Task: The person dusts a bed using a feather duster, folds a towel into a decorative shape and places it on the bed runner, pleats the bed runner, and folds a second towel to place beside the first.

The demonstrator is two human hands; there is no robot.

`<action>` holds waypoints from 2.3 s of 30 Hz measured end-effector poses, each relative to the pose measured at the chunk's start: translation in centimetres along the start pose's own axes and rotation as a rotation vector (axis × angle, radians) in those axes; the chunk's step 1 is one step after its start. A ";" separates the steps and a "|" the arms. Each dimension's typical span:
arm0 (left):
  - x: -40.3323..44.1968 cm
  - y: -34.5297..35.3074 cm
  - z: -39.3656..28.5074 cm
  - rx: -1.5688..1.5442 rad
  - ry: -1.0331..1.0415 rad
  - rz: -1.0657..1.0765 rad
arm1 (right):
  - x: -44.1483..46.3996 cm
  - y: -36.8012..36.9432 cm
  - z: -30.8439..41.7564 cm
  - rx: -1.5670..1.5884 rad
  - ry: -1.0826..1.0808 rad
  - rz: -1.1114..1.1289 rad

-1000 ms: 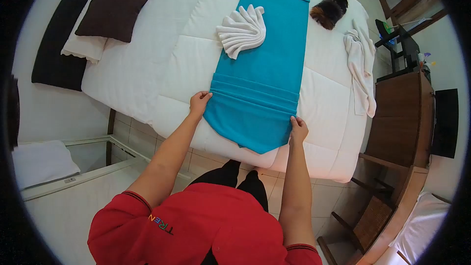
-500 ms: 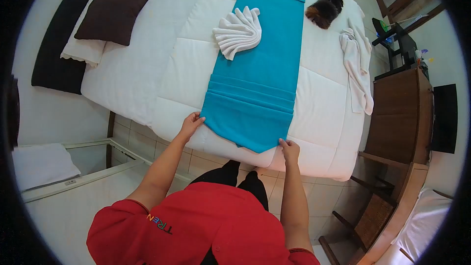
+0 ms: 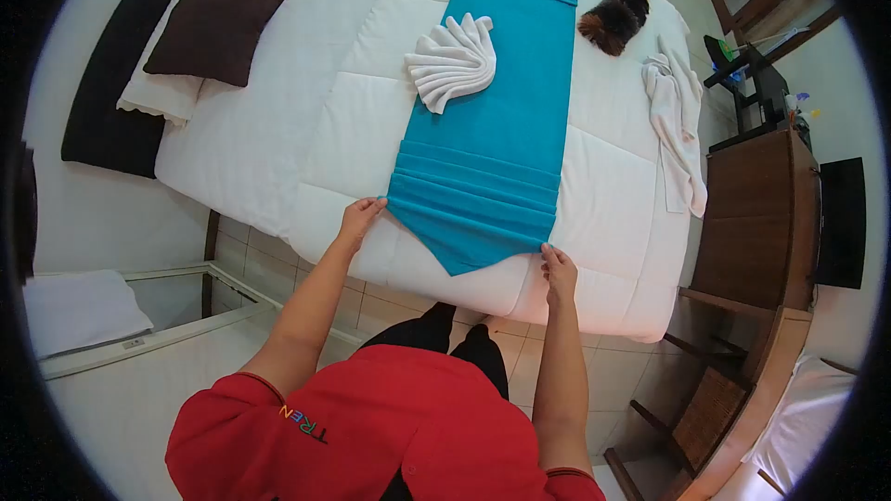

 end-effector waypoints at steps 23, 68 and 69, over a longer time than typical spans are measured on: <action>1.2 1.4 0.4 0.117 0.110 -0.187 | 3.6 1.9 -1.0 0.044 -0.190 -0.179; 4.4 12.2 -3.4 1.356 0.796 0.030 | 6.1 13.8 3.9 -1.331 -0.991 0.043; 4.8 11.0 -3.5 1.357 0.771 -0.025 | 6.5 12.8 3.7 -1.333 -0.988 0.047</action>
Point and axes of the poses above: each hand's wrist, its own x-axis towards the middle knuckle, its own y-axis out of the palm, z = x × y, the point moved 2 cm from there along x, towards the middle knuckle, and after that the axes turned 6 degrees about -y, right-handed, at the moved point
